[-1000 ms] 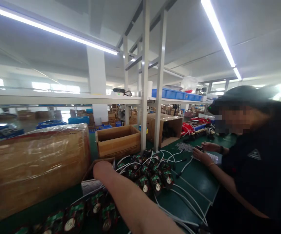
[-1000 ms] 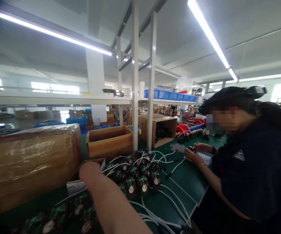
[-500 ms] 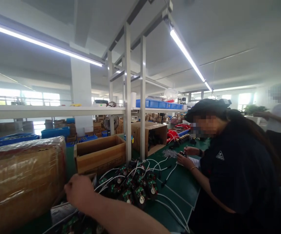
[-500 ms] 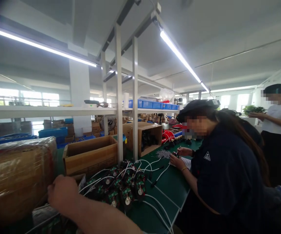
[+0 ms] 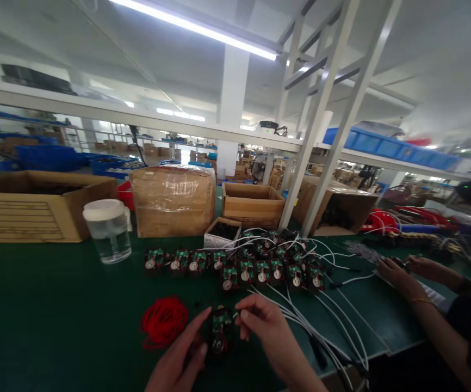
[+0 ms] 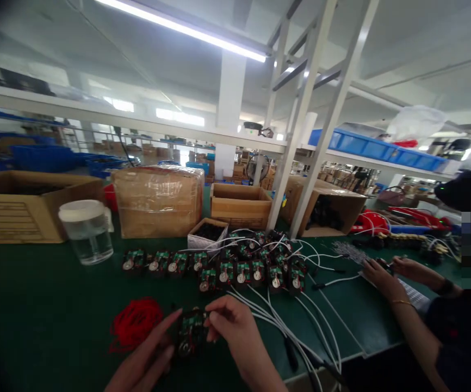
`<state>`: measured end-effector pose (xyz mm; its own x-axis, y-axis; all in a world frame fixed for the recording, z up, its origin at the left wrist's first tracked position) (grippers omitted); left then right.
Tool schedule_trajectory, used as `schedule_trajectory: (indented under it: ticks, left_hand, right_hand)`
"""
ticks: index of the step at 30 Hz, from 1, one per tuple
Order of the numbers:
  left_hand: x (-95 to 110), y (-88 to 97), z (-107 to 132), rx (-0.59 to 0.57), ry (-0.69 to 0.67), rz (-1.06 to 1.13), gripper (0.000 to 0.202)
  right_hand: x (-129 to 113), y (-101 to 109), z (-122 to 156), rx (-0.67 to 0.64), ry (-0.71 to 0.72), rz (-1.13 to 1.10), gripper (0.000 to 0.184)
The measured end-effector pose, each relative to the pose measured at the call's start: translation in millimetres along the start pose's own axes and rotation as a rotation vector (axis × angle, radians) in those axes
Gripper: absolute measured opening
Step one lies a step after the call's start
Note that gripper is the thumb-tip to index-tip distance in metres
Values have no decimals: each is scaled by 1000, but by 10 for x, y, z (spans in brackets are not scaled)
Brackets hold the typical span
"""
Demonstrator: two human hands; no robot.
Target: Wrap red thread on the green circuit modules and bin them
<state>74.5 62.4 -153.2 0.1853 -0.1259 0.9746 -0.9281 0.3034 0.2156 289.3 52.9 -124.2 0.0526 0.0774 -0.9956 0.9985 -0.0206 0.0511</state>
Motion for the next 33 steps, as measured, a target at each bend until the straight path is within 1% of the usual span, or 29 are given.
schedule_trajectory:
  ticks: [3,6,9,12,15,18,23,33]
  left_hand:
    - [11,6,22,1,6,10,51]
    - [37,-6,43,4,-32,42,54]
    - [77,-45,41,-34,-14,49,72]
    - [133,-99,17,-15,52,-14,83]
    - [174,-153,-11,38,73,-115,81]
    - [174,-185,-32,74,76,-159,74]
    - [127,-188,-52,56,87,-142,70]
    - [88,-192,-52,56,66,-133,68]
  right_hand:
    - [87,-62,93,-43,-33,-22,28]
    - [161,-113,126,-57,-56,-13,30]
    - [222,-128,133,-44,-64,60,31]
    - [258,-125,134,-19,-54,154,29]
    - [256,-133,139,-13,-49,201,27]
    - [228,-144,144,-7,-59,253,25]
    - [179,-132,147,1,-55,351,20]
    - [116,-172,144,12,-49,416,19]
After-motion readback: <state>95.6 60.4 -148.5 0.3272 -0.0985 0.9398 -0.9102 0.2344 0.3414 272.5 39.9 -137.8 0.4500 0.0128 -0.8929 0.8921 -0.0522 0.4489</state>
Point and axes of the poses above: each hand's wrist, its own z-axis away from the middle knuckle, its own y-axis out of the back of the hand, x = y × z, the point moved 1 cm from there along -z, towards the middle knuckle, and after that the axes turned 13 degrees about z, right-handed, at the moved point
